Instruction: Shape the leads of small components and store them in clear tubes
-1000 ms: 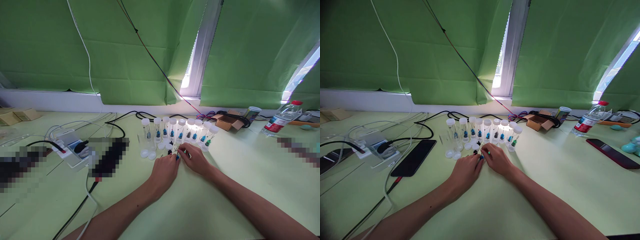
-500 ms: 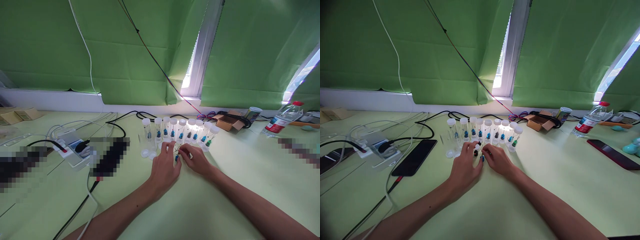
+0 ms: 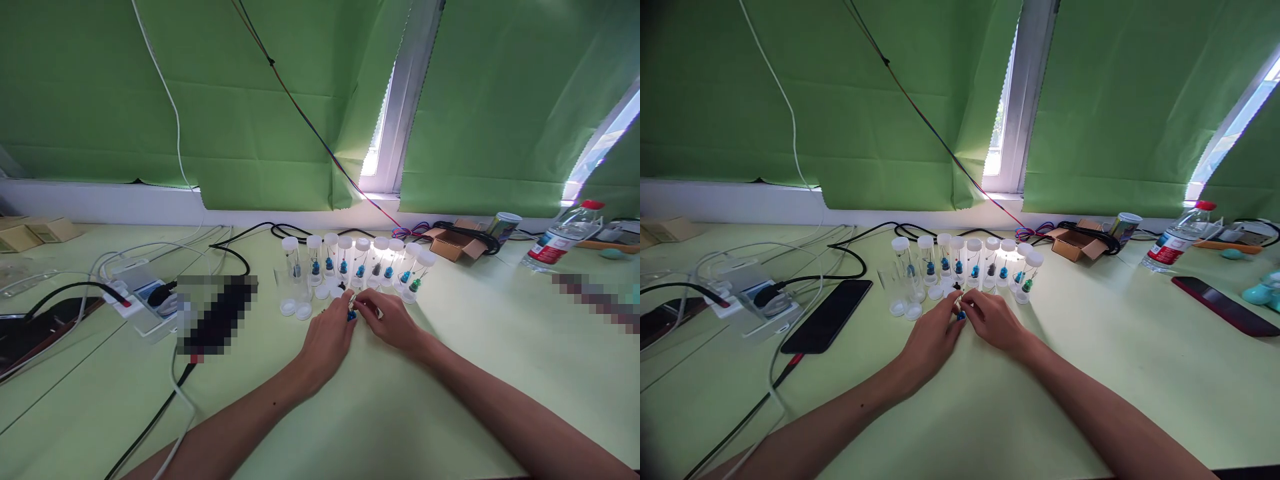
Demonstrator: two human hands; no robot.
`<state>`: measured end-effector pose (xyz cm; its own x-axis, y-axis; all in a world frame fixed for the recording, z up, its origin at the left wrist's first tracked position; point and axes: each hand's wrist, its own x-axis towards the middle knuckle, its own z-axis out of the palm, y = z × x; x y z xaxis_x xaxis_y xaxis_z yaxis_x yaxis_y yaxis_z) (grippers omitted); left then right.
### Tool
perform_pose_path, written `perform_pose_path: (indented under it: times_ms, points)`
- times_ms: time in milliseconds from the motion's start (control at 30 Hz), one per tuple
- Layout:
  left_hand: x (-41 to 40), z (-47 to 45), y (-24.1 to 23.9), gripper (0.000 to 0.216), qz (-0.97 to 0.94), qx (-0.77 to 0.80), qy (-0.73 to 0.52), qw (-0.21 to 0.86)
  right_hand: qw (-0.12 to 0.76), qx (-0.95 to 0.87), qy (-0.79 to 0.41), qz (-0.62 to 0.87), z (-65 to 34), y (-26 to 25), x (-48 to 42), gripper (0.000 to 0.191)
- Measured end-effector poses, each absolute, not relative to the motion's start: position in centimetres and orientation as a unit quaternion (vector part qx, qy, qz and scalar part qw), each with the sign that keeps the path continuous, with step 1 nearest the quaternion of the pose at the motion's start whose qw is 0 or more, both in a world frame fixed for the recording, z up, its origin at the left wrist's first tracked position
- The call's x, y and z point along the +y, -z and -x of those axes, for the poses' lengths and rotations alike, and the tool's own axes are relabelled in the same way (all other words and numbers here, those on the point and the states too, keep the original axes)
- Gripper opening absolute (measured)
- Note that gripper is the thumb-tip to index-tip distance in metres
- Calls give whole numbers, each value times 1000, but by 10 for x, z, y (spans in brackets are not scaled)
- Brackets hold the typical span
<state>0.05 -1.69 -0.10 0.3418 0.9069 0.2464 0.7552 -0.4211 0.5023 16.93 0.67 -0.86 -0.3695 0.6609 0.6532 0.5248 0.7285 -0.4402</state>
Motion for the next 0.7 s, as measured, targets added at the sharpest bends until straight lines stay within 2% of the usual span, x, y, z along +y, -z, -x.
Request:
perform_pose_path:
  times_ms: [700]
  points:
    - [-11, 1, 4, 45, -806, 517, -256, 135, 403, -818, -83, 401, -172, 13, 10, 10]
